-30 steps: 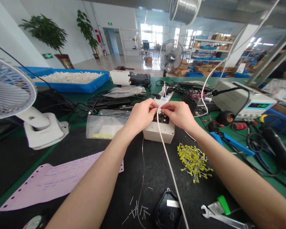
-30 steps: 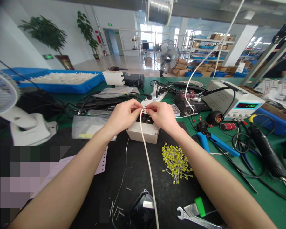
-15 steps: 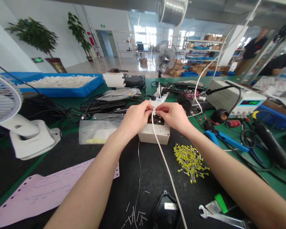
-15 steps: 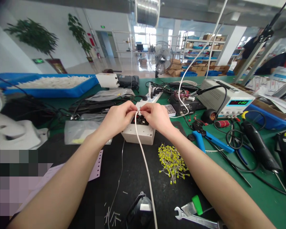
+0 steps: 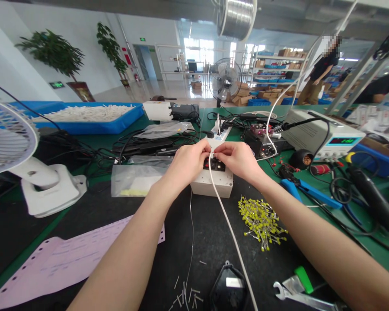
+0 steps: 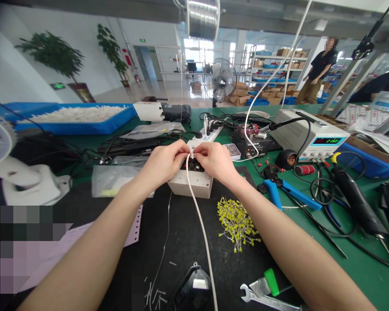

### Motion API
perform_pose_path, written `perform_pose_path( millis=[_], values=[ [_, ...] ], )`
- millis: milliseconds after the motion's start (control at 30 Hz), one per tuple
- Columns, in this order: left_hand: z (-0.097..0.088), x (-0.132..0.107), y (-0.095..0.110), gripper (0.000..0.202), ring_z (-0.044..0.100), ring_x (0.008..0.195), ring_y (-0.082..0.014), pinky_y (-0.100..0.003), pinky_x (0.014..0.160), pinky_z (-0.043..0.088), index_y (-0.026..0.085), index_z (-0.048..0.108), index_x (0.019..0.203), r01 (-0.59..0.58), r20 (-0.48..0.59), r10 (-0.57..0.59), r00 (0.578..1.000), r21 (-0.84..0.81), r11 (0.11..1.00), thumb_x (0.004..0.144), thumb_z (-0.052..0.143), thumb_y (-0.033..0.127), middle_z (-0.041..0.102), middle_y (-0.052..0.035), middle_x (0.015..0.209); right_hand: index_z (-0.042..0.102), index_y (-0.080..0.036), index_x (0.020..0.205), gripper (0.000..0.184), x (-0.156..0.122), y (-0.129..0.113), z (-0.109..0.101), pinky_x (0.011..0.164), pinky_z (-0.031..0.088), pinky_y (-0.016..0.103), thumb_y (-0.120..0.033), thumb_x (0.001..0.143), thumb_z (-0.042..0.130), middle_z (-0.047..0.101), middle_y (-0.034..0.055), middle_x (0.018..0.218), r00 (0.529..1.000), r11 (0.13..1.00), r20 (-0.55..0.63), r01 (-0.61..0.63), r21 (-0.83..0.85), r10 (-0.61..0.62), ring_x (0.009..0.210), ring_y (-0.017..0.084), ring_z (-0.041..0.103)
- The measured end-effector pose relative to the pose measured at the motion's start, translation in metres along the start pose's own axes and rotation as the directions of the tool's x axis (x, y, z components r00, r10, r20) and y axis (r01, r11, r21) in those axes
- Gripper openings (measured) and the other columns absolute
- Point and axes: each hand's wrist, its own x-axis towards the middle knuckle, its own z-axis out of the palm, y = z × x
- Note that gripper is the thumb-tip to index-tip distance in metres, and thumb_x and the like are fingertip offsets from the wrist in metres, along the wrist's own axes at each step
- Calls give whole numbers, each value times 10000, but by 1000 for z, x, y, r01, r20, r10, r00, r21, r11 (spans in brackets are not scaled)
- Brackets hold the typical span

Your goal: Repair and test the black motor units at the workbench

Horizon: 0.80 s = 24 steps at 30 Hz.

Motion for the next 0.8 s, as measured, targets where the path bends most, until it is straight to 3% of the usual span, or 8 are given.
perform_pose_path(
  millis=[800],
  values=[
    [-2,0,2,167,749,862,-258,-324,760,471,246,671,1014,-13,27,12,1000,21,1000,977,515,201,786,-29,921,826,-230,907,159,-5,-13,-8,707,472,262,-90,890,753,772,-21,862,1000,997,16,24,-75,-22,826,182,733]
  ],
)
